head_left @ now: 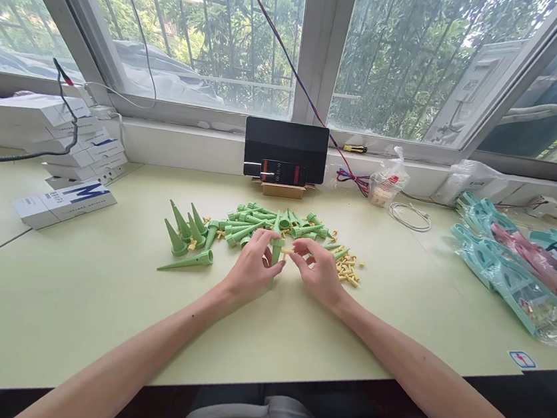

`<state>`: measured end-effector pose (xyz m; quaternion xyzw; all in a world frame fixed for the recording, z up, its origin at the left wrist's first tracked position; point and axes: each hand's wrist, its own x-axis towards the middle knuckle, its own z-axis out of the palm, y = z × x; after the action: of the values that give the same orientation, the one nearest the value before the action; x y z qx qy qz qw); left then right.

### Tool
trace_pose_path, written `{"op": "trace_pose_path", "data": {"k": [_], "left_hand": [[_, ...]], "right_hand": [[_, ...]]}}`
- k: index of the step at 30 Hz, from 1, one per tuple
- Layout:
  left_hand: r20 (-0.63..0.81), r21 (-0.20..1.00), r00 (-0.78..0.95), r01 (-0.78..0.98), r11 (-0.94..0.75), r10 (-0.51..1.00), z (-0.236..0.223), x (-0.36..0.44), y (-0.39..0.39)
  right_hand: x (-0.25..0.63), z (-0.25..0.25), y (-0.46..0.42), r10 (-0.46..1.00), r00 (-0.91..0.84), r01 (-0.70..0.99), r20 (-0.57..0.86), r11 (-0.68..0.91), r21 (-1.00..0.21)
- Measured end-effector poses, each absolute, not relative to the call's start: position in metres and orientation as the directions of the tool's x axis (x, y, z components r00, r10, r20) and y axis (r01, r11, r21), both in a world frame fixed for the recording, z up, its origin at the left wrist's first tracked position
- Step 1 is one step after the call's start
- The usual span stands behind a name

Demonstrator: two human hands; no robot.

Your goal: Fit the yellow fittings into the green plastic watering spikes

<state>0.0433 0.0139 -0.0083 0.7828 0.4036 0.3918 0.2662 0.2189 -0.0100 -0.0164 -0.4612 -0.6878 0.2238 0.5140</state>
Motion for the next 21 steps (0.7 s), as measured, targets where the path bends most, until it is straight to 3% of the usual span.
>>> {"op": "trace_pose_path", "data": {"k": [21], "left_hand": [[0.391, 0.743, 0.36, 0.419, -0.521, 0.847, -0.006, 0.044, 0.0138]], "right_hand": [[0.2195, -0.0216, -0.0066, 0.808, -0.05, 0.422, 0.587, 0.55, -0.721]]}}
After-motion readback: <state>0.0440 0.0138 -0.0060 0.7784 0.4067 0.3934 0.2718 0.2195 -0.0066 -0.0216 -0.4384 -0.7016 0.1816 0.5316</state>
